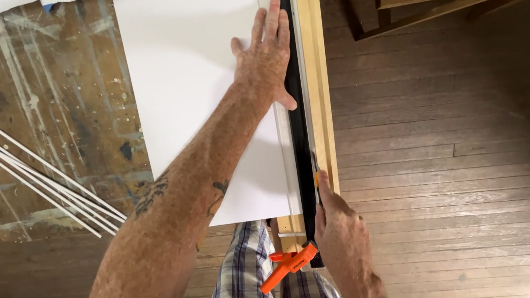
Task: Using a utility knife to cut a white board along a clamped straight edge guide.
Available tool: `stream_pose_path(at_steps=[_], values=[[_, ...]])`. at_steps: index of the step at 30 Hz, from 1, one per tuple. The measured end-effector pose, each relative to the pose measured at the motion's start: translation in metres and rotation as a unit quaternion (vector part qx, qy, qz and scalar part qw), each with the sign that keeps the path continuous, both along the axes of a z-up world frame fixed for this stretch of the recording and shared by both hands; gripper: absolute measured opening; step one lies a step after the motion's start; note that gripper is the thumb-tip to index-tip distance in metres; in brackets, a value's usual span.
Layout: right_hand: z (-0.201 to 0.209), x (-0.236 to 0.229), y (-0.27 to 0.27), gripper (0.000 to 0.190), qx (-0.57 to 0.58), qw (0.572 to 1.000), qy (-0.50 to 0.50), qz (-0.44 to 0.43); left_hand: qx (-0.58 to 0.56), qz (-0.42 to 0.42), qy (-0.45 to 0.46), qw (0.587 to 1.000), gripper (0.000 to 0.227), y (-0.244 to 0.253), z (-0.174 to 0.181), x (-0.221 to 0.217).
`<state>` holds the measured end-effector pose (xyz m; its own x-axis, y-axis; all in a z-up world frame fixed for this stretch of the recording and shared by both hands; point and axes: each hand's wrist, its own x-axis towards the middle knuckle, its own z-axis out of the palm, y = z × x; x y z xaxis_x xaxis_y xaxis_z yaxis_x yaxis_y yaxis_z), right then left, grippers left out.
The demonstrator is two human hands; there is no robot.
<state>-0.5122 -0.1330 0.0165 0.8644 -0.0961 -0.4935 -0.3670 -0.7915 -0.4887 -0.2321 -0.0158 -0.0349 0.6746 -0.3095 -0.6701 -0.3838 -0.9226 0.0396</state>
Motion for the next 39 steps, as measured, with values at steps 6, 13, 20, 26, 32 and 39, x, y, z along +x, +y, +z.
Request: stream_pose_path(at_steps=[6, 13, 20, 26, 32, 39], values=[[0.016, -0.031, -0.003, 0.056, 0.013, 0.997, 0.069, -0.019, -0.001, 0.002, 0.005, 1.000, 0.169, 0.000, 0.003, -0.002], [0.010, -0.082, -0.010, 0.058, -0.033, 0.995, 0.090, 0.026, -0.010, -0.001, -0.014, 1.000, 0.173, 0.002, -0.003, -0.002], [0.017, -0.092, -0.012, 0.056, -0.039, 0.995, 0.086, 0.040, 0.000, -0.003, -0.018, 1.000, 0.172, 0.002, -0.004, -0.003], [0.016, -0.096, -0.013, 0.057, -0.050, 0.993, 0.091, 0.053, -0.013, -0.005, -0.037, 0.999, 0.171, 0.005, -0.002, -0.005], [0.036, -0.092, -0.020, 0.060, -0.033, 0.990, 0.134, 0.030, -0.029, -0.005, -0.033, 0.999, 0.169, 0.004, 0.001, -0.001], [0.023, -0.099, -0.060, 0.051, 0.105, 0.961, 0.158, -0.202, -0.081, 0.032, -0.012, 0.996, 0.162, 0.011, 0.011, -0.006]])
